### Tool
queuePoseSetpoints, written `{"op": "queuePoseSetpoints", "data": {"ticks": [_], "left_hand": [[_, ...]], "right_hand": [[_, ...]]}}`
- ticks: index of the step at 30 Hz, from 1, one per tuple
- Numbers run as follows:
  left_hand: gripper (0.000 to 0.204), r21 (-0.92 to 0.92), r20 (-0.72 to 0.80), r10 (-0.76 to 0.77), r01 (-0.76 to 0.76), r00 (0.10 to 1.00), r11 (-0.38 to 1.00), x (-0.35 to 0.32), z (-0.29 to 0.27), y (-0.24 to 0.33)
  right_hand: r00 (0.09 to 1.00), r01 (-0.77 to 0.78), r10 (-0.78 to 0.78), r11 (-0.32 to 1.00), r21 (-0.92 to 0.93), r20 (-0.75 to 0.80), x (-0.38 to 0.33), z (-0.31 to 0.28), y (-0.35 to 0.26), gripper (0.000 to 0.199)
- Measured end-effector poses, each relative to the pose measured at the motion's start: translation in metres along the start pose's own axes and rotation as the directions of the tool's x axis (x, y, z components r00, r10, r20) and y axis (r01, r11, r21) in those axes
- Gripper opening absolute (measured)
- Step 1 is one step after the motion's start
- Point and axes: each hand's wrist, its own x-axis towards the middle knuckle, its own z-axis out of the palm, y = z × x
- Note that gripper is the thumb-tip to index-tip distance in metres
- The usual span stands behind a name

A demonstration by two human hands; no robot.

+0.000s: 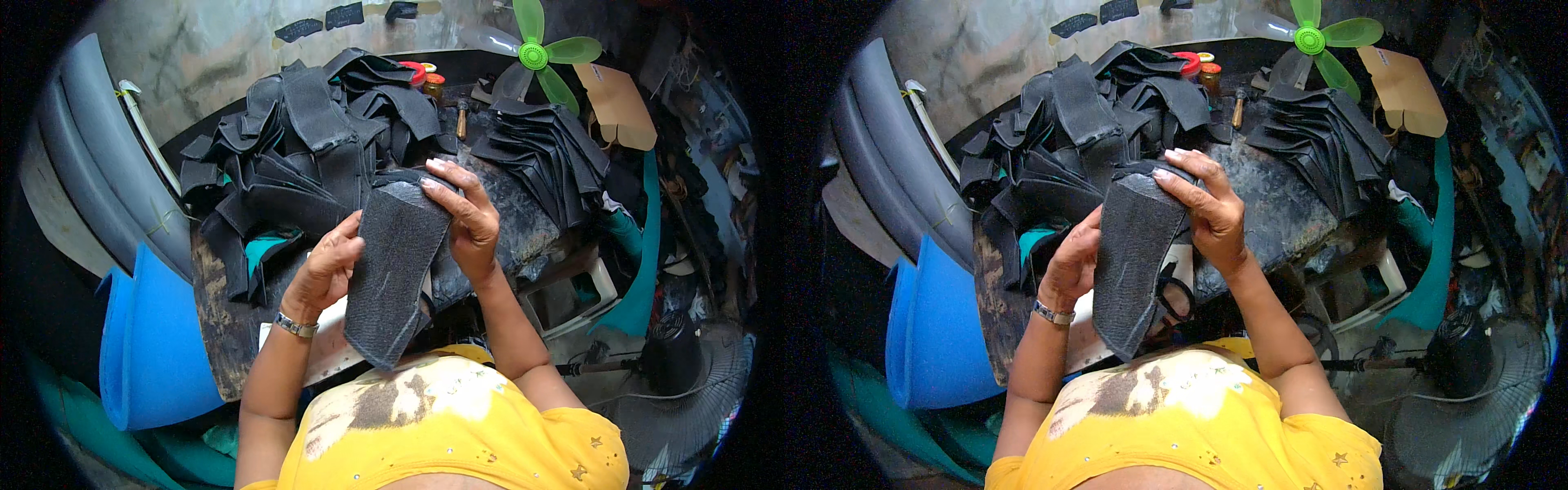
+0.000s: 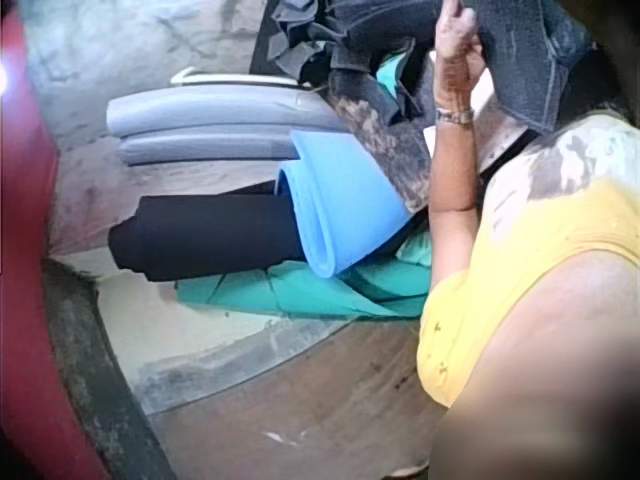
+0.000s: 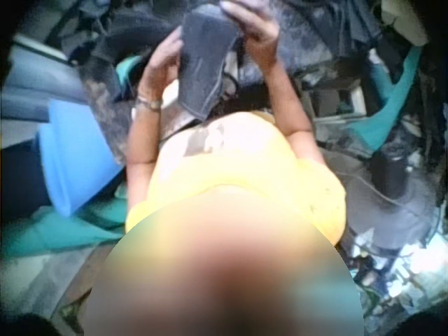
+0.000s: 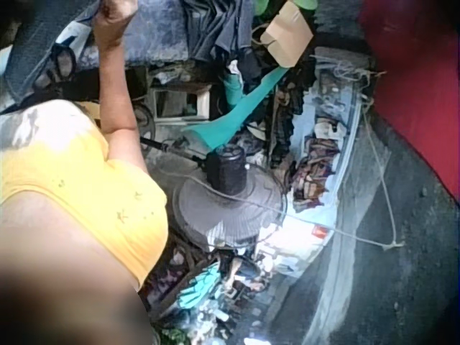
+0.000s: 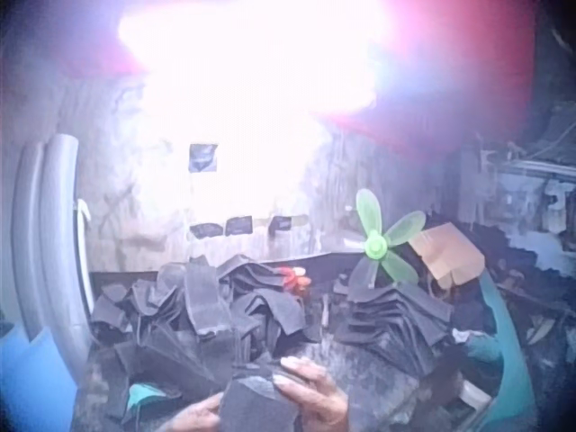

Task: The person uses red-handled scissors to trim the black edges of teal foam pieces. They hold each piece with the left hand, cut along the perimeter, and place the trimmed pieces into a pile on the workbench. The person repeats this process for several foam pieces throughout the clip.

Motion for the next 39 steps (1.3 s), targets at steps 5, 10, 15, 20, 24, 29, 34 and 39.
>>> {"op": "queuePoseSetpoints", "data": {"ticks": [5,10,15,20,24,29,34,39], "left_hand": [[0.057,0.032,0.029,-0.045,0.045,0.999,0.998,0.01,-0.005,0.014],[0.051,0.251,0.116,-0.051,0.021,0.992,0.968,0.025,-0.004,0.028],[0.044,0.307,0.01,0.057,-0.057,0.998,0.95,0.033,0.007,0.03],[0.036,0.348,-0.127,0.217,-0.161,0.968,0.923,0.035,0.016,0.023],[0.026,0.234,-0.226,0.209,-0.155,0.951,0.96,0.036,0.019,0.018],[0.008,0.177,-0.248,0.156,-0.114,0.956,0.978,0.036,0.016,0.019],[0.015,0.097,-0.238,0.125,-0.105,0.963,0.99,0.035,0.015,0.019],[0.032,0.213,-0.204,0.252,-0.208,0.946,0.955,0.038,0.018,0.02]], "right_hand": [[0.987,-0.14,0.118,0.964,-0.227,-0.107,-0.008,0.001,0.0,0.052],[0.954,-0.274,0.263,0.96,-0.057,-0.146,-0.007,-0.002,-0.007,0.055],[0.963,-0.261,0.256,0.964,-0.051,-0.082,-0.004,-0.002,-0.016,0.048],[0.936,-0.349,0.353,0.932,0.099,-0.021,-0.009,0.001,-0.025,0.043],[0.886,-0.443,0.463,0.862,0.245,-0.024,-0.012,0.009,-0.027,0.034],[0.646,-0.501,0.759,0.337,0.797,0.085,-0.012,0.02,-0.025,0.039],[0.625,-0.536,0.778,0.36,0.763,0.072,-0.014,0.022,-0.023,0.039],[0.69,-0.576,0.715,0.448,0.684,0.112,-0.011,0.029,-0.028,0.043]]}}
